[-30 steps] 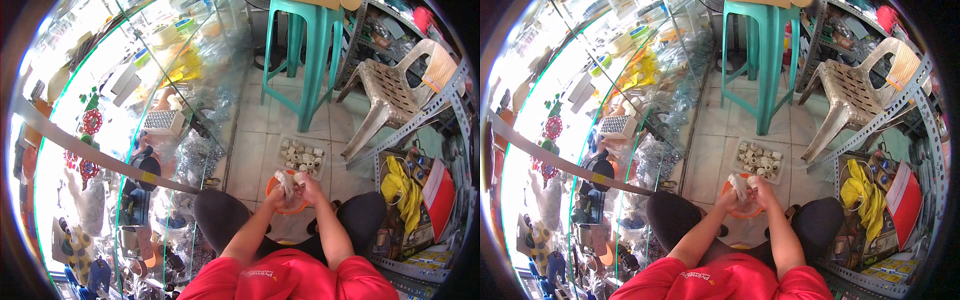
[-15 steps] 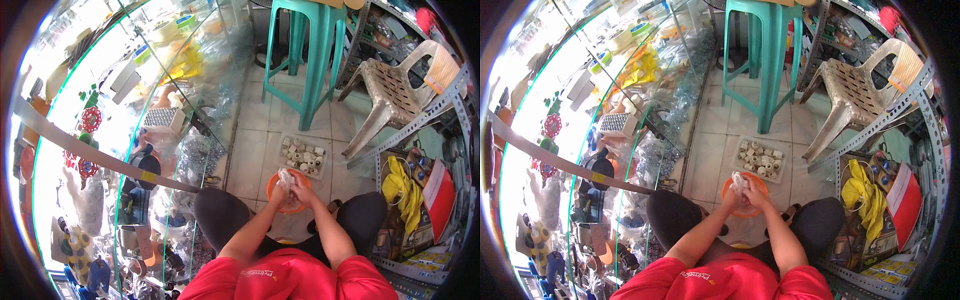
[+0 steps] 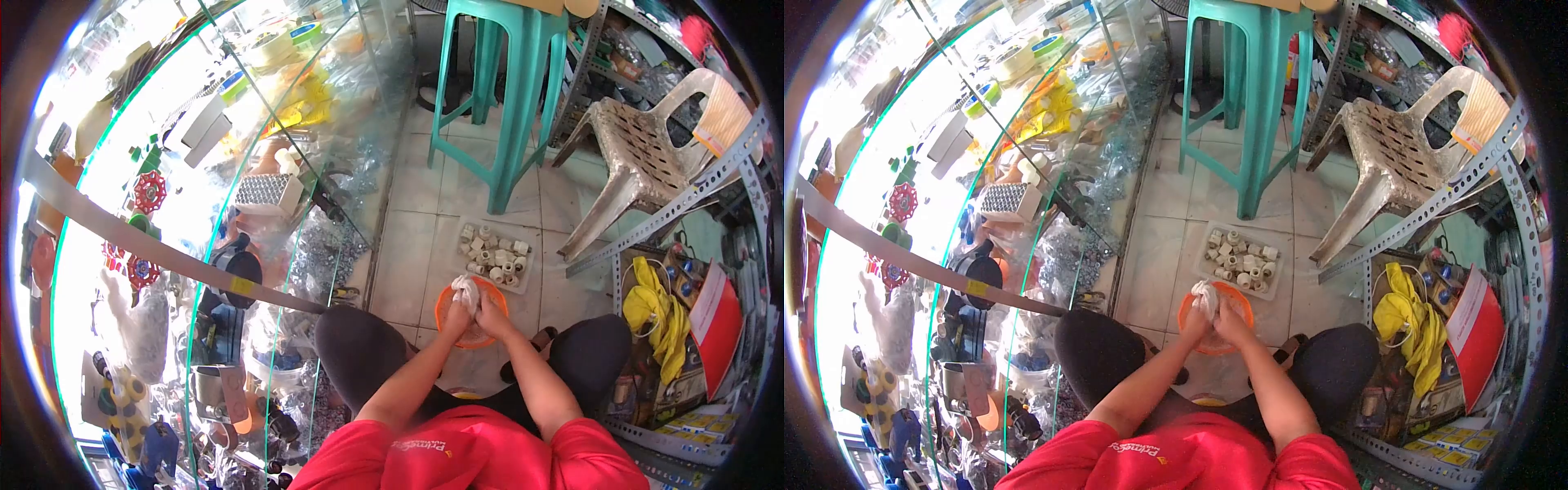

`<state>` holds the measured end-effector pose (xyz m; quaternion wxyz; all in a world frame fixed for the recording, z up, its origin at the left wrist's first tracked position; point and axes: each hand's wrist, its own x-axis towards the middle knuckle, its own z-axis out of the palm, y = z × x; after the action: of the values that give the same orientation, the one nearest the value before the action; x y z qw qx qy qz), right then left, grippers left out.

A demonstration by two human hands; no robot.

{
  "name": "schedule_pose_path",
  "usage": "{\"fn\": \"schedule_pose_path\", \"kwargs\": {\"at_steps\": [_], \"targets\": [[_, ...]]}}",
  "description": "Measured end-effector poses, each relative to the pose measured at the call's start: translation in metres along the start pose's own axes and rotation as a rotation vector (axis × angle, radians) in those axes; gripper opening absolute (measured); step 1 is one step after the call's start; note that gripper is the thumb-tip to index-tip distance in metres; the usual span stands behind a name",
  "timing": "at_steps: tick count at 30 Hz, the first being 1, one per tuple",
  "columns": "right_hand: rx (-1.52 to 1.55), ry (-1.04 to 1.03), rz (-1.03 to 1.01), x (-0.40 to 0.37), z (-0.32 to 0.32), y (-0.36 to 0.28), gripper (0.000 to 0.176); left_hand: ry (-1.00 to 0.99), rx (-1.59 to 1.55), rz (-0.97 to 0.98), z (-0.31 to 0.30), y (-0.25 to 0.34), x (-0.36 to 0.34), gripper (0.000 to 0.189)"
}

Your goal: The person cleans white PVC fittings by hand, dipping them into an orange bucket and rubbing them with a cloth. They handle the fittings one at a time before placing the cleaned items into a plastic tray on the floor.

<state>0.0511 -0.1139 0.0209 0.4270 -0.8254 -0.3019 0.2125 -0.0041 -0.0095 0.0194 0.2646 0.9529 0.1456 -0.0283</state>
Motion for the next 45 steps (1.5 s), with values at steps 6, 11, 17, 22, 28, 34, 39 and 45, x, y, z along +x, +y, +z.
{"fn": "schedule_pose_path", "kwargs": {"at_steps": [6, 11, 17, 22, 28, 34, 39, 45], "targets": [[-0.073, -0.004, 0.054, -0.004, -0.016, -0.033, 0.04, 0.182, -0.046, 0.331, 0.046, -0.032, 0.014, 0.036], [-0.134, -0.015, -0.025, -0.001, -0.018, -0.024, 0.037, 0.196, -0.422, 0.248, 0.057, -0.025, 0.011, 0.034], [-0.026, -0.118, 0.038, -0.003, -0.02, -0.019, 0.042, 0.133, -0.338, 0.101, 0.023, -0.016, 0.001, 0.028], [0.531, -0.35, 0.385, 0.0, -0.05, -0.046, 0.05, 0.064, -0.972, 0.025, 0.04, -0.03, 0.008, 0.03], [0.894, -0.203, 0.352, -0.001, -0.053, -0.058, 0.052, -0.18, -2.227, -0.408, -0.011, -0.003, 0.0, 0.039], [1.217, -0.271, 0.338, 0.002, -0.067, -0.054, 0.046, -0.382, -2.421, -0.404, 0.024, -0.027, 0.011, 0.035], [1.185, -0.155, 0.339, 0.004, -0.064, -0.051, 0.031, -0.572, -2.242, -0.355, 0.018, -0.024, 0.005, 0.028], [0.622, 0.211, 0.251, 0.013, -0.028, 0.008, 0.035, -0.459, -2.179, -0.401, 0.005, -0.009, -0.001, 0.022]]}}
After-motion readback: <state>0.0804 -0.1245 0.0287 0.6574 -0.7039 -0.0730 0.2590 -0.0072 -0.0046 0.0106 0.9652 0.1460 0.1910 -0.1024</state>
